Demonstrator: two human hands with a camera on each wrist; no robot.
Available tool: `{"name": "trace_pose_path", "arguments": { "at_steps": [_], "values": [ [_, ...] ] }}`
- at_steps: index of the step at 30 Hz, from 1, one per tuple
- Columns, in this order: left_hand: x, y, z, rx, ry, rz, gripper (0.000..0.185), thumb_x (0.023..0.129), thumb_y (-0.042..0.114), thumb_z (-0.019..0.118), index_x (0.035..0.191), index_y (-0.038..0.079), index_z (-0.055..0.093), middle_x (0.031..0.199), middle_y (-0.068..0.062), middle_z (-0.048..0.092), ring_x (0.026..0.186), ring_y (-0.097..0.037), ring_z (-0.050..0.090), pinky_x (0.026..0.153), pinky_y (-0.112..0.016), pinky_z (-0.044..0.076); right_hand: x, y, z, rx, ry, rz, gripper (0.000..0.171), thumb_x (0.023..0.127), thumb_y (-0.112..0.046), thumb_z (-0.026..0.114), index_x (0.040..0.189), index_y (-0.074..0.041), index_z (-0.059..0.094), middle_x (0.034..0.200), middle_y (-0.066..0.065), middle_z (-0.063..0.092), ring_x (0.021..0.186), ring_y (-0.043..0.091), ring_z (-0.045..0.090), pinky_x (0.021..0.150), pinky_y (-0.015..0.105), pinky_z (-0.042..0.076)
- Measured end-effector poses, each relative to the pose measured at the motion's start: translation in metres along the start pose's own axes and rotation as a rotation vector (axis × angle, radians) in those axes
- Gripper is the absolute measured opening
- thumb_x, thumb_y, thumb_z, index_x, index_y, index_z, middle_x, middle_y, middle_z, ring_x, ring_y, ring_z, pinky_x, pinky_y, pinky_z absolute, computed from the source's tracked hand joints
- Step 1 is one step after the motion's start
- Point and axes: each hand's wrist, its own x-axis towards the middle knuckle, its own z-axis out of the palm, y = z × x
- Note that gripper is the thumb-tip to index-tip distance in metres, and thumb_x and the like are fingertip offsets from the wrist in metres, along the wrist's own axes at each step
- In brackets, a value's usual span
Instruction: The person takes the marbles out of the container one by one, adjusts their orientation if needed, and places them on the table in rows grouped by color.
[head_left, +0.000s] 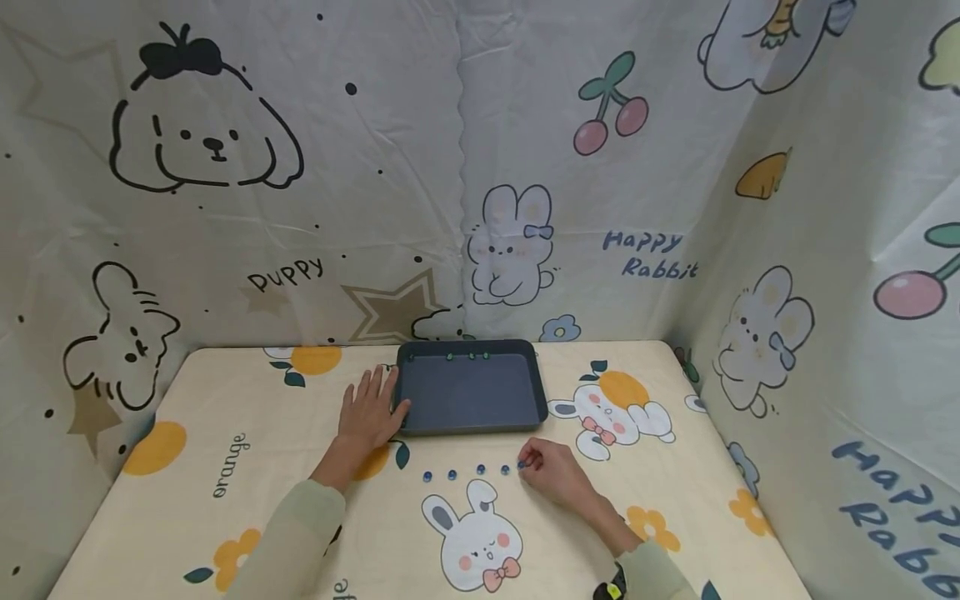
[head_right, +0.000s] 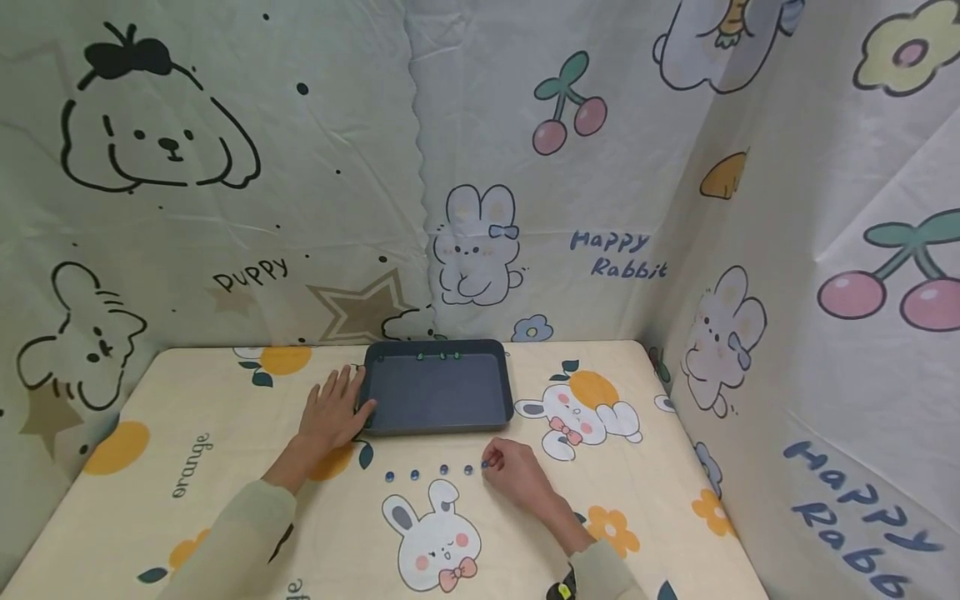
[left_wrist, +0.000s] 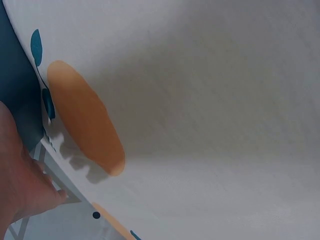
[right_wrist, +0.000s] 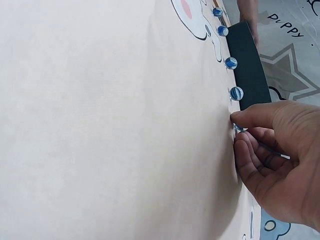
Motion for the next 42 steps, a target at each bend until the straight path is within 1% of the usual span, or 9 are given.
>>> {"name": "trace_pose_path", "arguments": {
  "at_steps": [6,11,14,20,26,33,38,42],
  "values": [
    [0.0003,-0.0005,0.0012,-0.002,0.021,0.009,0.075,0.103,0.049,0.041,0.16,0.007,0.016,0.163,-0.024,0.014,0.149,-0.042,0.011,0.117,-0.06,0.009,-0.0017,0.0036,-0.0032,-0.019,0.016,0.012,0.016,0.082,0.0,0.074,0.088,-0.011,0.065,0.078,-0.007,0.059,0.071,0.009,0.055,0.064,0.024,0.05],
    [0.0002,-0.0008,0.0009,-0.002,0.03,0.013,0.075,0.103,0.049,0.042,0.16,0.007,0.017,0.163,-0.024,0.014,0.149,-0.042,0.011,0.117,-0.06,0.01,-0.0019,0.0064,-0.0033,-0.01,0.016,0.018,0.016,0.081,0.002,0.074,0.088,-0.01,0.066,0.078,-0.006,0.059,0.071,0.01,0.055,0.064,0.024,0.049],
    [-0.0002,-0.0005,0.0009,-0.003,0.028,0.013,0.075,0.103,0.048,0.043,0.16,0.007,0.017,0.163,-0.024,0.014,0.149,-0.042,0.011,0.117,-0.06,0.01,-0.003,0.0074,-0.0031,-0.013,0.014,0.01,0.017,0.081,0.002,0.074,0.088,-0.011,0.065,0.077,-0.006,0.059,0.07,0.01,0.055,0.063,0.024,0.049],
    [0.0,0.0002,0.0019,-0.002,0.016,0.01,0.075,0.103,0.049,0.041,0.16,0.008,0.016,0.163,-0.024,0.013,0.149,-0.041,0.011,0.117,-0.06,0.009,-0.0039,0.0098,-0.0036,-0.038,0.005,0.029,0.016,0.082,-0.001,0.074,0.089,-0.013,0.065,0.077,-0.007,0.058,0.071,0.01,0.055,0.063,0.024,0.049],
    [0.0006,-0.0009,0.0027,-0.005,0.023,0.011,0.075,0.104,0.049,0.041,0.16,0.007,0.016,0.163,-0.024,0.014,0.149,-0.041,0.012,0.117,-0.06,0.009,-0.0039,0.0078,-0.0045,-0.028,0.003,0.046,0.015,0.082,-0.002,0.074,0.089,-0.012,0.065,0.078,-0.007,0.058,0.071,0.011,0.055,0.063,0.024,0.049],
    [0.0011,-0.0021,0.0017,-0.005,0.023,0.016,0.074,0.104,0.048,0.041,0.16,0.007,0.016,0.163,-0.024,0.013,0.149,-0.042,0.011,0.117,-0.061,0.009,-0.0034,0.006,-0.0053,-0.029,0.009,0.02,0.015,0.082,-0.001,0.075,0.089,-0.01,0.065,0.077,-0.006,0.058,0.071,0.011,0.054,0.063,0.024,0.048],
    [0.0017,-0.002,0.0022,-0.002,0.015,0.013,0.074,0.104,0.049,0.04,0.16,0.007,0.015,0.163,-0.024,0.013,0.149,-0.041,0.011,0.117,-0.06,0.009,-0.0029,0.0068,-0.0053,-0.025,0.004,0.025,0.016,0.081,-0.001,0.075,0.089,-0.01,0.065,0.077,-0.005,0.058,0.071,0.012,0.054,0.063,0.024,0.048],
    [0.0009,-0.0014,0.0019,-0.008,0.024,0.014,0.074,0.104,0.047,0.042,0.16,0.006,0.018,0.162,-0.025,0.015,0.149,-0.042,0.012,0.117,-0.06,0.01,-0.0027,0.0072,-0.0053,-0.033,-0.001,0.024,0.017,0.082,-0.001,0.076,0.089,-0.011,0.064,0.077,-0.006,0.057,0.071,0.011,0.053,0.063,0.024,0.048]
  ]
}}
